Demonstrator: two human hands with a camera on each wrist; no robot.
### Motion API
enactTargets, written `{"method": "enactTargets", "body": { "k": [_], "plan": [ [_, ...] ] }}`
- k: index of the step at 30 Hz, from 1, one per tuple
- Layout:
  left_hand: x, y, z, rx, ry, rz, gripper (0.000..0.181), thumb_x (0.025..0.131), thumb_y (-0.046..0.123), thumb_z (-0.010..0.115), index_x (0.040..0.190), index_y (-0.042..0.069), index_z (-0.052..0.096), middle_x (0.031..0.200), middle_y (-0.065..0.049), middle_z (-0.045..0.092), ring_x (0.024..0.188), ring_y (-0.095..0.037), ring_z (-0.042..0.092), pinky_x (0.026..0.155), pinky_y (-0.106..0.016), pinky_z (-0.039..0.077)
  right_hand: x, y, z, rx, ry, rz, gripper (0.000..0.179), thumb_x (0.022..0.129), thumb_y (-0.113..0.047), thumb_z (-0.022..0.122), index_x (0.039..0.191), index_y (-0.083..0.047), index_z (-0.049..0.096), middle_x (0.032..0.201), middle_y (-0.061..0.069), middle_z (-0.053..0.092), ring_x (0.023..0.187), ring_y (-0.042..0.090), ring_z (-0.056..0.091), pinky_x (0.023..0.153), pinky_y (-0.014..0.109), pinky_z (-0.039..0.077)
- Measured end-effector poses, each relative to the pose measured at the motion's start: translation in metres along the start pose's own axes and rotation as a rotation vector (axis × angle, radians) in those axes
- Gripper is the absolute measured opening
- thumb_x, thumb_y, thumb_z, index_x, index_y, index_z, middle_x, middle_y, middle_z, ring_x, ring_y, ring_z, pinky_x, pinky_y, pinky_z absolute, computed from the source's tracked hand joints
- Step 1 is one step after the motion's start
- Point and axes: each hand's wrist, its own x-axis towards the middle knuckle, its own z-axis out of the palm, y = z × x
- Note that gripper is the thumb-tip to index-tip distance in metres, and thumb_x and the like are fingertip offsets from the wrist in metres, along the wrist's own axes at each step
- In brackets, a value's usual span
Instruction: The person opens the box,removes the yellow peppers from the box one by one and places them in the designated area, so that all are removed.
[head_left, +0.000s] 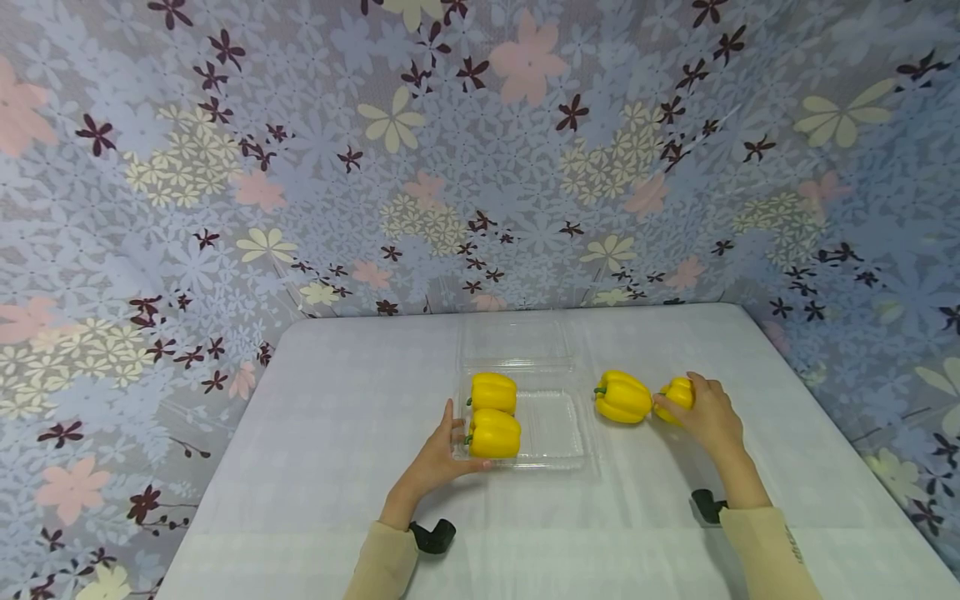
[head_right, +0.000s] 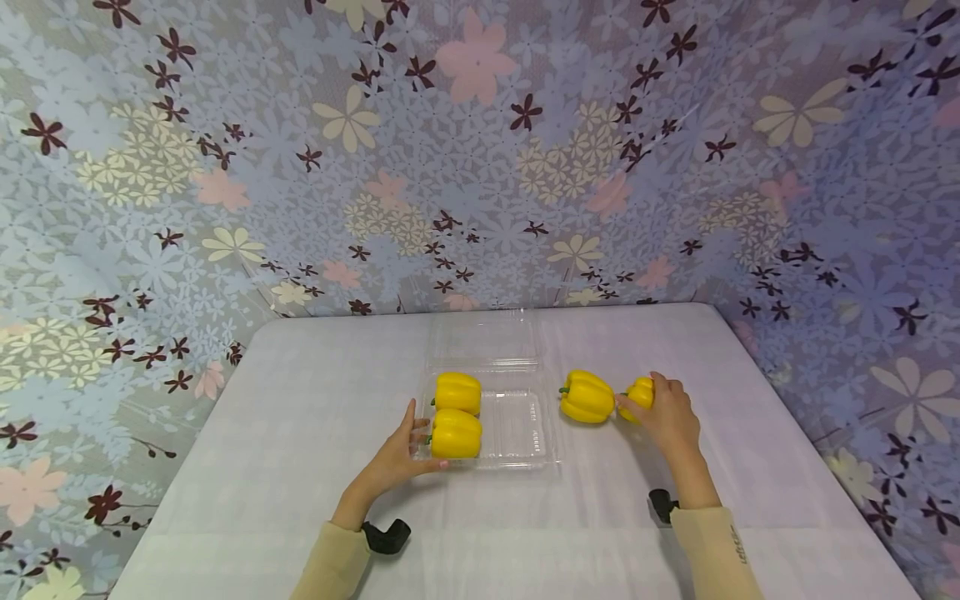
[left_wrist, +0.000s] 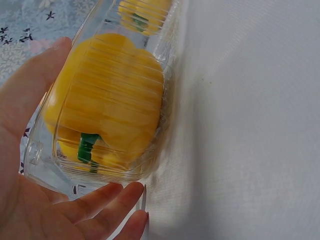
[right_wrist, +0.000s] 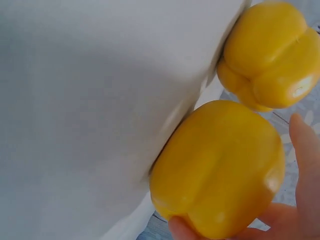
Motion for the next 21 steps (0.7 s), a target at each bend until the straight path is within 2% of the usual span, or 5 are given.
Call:
{"method": "enactTargets", "body": {
  "k": [9,21],
  "plan": [
    [0.000,0.000,0.000,0.005,0.001,0.007,0.120,0.075,0.036,0.081,0.153,0.010,-0.007,0.152,-0.018,0.034,0.134,-0.035,0.043,0.107,-0.057,0.037,-0.004,-0.006,-0.009,-0.011,0.058,0.051,0.087,0.087,-0.056,0.058,0.138,0.011,0.036,0.130,0.040,0.038,0.115,0.055,0.041,0.085,0.066,0.043],
    [-0.001,0.001,-0.001,0.004,0.000,0.004,0.120,0.075,0.037,0.080,0.153,0.009,-0.006,0.152,-0.018,0.033,0.134,-0.035,0.043,0.108,-0.058,0.036,-0.007,-0.030,-0.022,0.003,0.147,-0.003,0.079,0.088,-0.047,0.064,0.136,0.011,0.039,0.129,0.040,0.041,0.115,0.055,0.042,0.083,0.065,0.045]
  ]
}}
